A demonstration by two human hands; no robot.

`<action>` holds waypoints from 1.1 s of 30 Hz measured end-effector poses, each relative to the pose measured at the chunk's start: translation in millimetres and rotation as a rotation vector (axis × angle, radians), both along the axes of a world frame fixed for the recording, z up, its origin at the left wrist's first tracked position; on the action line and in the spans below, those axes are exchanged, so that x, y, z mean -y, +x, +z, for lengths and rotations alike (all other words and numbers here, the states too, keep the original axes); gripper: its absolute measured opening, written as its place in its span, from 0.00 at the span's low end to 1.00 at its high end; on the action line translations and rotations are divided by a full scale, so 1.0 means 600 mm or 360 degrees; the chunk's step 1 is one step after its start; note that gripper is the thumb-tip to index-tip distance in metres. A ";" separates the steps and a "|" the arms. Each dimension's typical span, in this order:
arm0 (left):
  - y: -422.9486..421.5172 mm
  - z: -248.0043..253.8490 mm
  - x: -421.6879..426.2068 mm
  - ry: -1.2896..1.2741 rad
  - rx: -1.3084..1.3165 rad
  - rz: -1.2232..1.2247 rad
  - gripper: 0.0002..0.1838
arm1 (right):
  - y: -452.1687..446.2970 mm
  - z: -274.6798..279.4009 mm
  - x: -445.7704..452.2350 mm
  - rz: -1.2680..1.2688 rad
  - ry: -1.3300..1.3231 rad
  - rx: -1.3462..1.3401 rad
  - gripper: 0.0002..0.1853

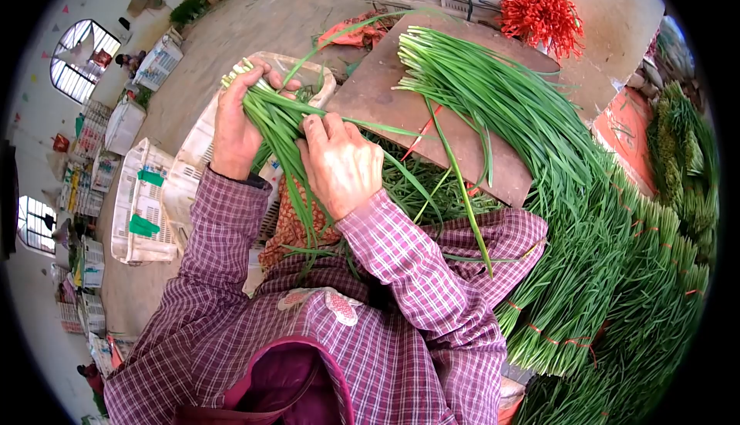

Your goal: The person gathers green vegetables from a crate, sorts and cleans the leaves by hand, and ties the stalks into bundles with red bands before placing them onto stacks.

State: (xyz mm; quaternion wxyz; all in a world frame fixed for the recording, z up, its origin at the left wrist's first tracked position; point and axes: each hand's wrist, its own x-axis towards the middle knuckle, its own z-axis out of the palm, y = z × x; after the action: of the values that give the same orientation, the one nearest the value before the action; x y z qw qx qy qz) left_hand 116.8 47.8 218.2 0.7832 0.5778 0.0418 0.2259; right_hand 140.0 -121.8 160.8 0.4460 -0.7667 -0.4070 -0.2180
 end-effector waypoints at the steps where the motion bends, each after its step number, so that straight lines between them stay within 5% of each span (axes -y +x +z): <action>1: 0.000 0.000 0.003 0.0000 0.0001 0.0000 0.09 | 0.001 0.002 -0.002 -0.0038 -0.0021 -0.0006 0.11; 7: -0.002 0.004 0.017 -0.0123 -0.0027 0.0096 0.07 | 0.012 -0.002 -0.012 -0.0068 -0.0033 0.0021 0.11; 16: 0.007 0.015 0.035 0.0443 0.0066 0.0093 0.08 | 0.034 0.018 0.000 0.0031 -0.0069 -0.0138 0.06; 20: 0.008 0.022 0.039 0.0798 0.0089 0.0163 0.09 | 0.058 0.016 0.017 0.0401 0.0132 -0.0309 0.09; 26: 0.002 0.031 0.054 0.1050 -0.0029 0.0014 0.08 | 0.091 0.054 0.058 0.1549 0.0070 -0.2022 0.13; 30: 0.000 0.035 0.054 0.1252 -0.0034 -0.0101 0.07 | 0.099 0.041 0.072 0.2190 0.0629 -0.2079 0.14; 33: 0.004 0.033 0.040 0.1444 -0.0056 -0.0066 0.06 | 0.107 0.057 0.087 0.2273 0.0714 -0.2213 0.15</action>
State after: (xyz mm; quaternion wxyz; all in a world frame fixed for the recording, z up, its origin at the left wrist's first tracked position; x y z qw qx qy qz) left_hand 119.3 23.9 238.2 0.4543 0.8670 -0.0598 0.1959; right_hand 204.2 -173.9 194.9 0.7427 -0.2005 -0.3700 0.5208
